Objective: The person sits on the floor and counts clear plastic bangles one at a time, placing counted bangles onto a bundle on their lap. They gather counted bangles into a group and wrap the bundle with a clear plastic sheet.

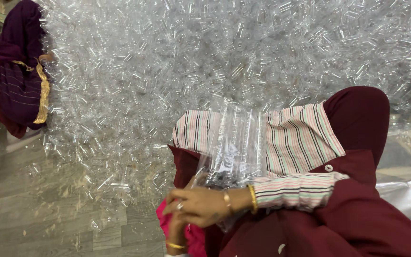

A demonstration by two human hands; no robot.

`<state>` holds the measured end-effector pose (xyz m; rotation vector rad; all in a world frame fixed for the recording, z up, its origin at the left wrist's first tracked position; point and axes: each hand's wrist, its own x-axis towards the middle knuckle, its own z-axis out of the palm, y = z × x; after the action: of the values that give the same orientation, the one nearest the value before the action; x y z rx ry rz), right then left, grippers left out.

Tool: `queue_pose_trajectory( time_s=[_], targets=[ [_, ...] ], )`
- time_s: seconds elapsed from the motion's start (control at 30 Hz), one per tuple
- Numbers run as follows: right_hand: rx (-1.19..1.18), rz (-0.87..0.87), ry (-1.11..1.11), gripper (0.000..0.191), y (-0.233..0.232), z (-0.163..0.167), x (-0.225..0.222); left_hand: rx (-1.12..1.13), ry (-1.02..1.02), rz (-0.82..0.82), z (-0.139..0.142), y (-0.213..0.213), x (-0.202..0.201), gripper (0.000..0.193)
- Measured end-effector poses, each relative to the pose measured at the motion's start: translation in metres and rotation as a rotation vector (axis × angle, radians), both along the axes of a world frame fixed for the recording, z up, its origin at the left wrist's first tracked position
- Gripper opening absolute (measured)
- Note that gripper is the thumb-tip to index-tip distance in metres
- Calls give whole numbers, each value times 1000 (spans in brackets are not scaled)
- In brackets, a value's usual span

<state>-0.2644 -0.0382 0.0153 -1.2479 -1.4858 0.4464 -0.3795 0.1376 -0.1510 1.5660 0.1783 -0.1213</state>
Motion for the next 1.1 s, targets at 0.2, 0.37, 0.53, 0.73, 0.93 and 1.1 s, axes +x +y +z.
queue_pose_trajectory(
  time_s=[0.2,0.37,0.53,0.73,0.93,1.1],
  targets=[
    [-226,-458,-109,37,-42,-35,120,376,63,384,126,54,61,32],
    [-985,-775,-611,59,-91,-75,245,444,-144,301,136,77,189,45],
    [-1228,-820,-516,82,-133,-103,283,632,146,620,95,101,288,86],
    [-1054,-745,-392,91,-121,-127,278,525,191,610,57,95,344,109],
    [-1093,-774,-419,74,-105,-141,272,826,108,541,54,49,370,95],
    [-1043,-836,-417,53,-107,-135,273,1010,-323,354,45,-3,371,70]
  ],
)
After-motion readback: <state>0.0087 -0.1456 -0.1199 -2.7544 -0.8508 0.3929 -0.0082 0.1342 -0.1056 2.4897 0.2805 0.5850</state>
